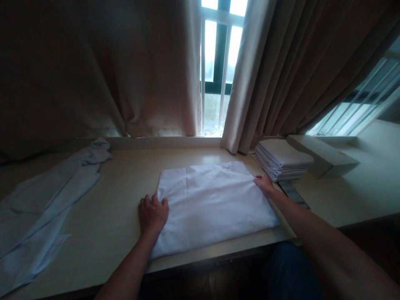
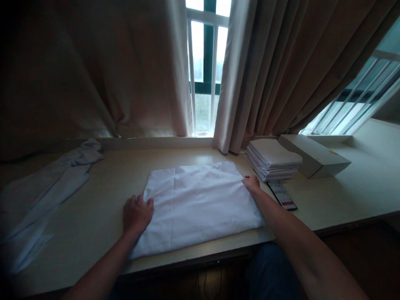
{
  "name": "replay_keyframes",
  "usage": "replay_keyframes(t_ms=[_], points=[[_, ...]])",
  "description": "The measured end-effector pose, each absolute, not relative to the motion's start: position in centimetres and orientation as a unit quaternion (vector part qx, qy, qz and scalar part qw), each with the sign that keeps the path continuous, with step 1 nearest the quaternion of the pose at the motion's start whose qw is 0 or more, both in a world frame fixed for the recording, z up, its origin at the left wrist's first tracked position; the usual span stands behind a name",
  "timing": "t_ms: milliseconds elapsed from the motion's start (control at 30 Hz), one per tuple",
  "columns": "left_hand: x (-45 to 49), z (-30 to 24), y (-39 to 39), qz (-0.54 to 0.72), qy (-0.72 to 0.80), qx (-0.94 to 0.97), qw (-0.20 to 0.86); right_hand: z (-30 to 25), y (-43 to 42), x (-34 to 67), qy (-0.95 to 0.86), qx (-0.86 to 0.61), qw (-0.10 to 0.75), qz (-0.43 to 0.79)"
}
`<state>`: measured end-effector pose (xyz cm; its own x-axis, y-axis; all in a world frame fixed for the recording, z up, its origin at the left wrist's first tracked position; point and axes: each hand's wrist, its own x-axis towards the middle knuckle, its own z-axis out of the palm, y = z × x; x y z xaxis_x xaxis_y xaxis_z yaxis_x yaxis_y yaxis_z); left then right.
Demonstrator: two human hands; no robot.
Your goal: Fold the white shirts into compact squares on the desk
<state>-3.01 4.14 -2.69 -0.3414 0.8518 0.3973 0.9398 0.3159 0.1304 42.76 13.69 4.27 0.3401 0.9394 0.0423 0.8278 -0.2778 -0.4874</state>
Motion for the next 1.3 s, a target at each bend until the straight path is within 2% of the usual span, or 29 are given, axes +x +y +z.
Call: replay_keyframes(t_ms=[133,233,367,433,600,767,1000,1167,1300], points=[[-3.1,-2.8,4.4,-0.187,-0.804,-0.552,0.116,4.3,9.4,42.2,-0.659,-0.721,0.206,0.059],[-3.1,-2.4,4.6,-0.238,-0.803,-0.537,0.098,3.0,3.0,42.0,-0.761,-0.632,0.144,-0.002],[-4.3,-1.0,3.5,-0.339,-0.759,-0.545,0.11,-0.1,-4.8,43.9,-0.804,-0.587,0.093,-0.013],[-5.3,-0.6,1.6,-0.338,-0.712,-0.605,0.113,-1.5,-6.9,45.3,-0.812,-0.577,0.088,-0.007],[-6.9,-2.5,-6.3,-0.218,-0.558,-0.796,0.086,-2.8,-7.9,47.3,-0.798,-0.594,0.105,-0.005],[-6.4,-4.7,-11.2,-0.114,-0.52,-0.841,0.095,-2.7,-7.8,47.1,-0.791,-0.602,0.106,0.018],[-7.1,-5.0,-12.2,-0.132,-0.526,-0.836,0.088,-1.6,-9.3,46.9,-0.788,-0.603,0.12,-0.011],[-8.3,-5.6,-13.0,-0.142,-0.536,-0.83,0.062,-0.3,-10.4,46.8,-0.761,-0.641,0.098,-0.014],[-8.6,-5.6,-13.5,-0.149,-0.54,-0.828,0.04,0.5,-11.2,47.1,-0.751,-0.649,0.125,-0.008]])
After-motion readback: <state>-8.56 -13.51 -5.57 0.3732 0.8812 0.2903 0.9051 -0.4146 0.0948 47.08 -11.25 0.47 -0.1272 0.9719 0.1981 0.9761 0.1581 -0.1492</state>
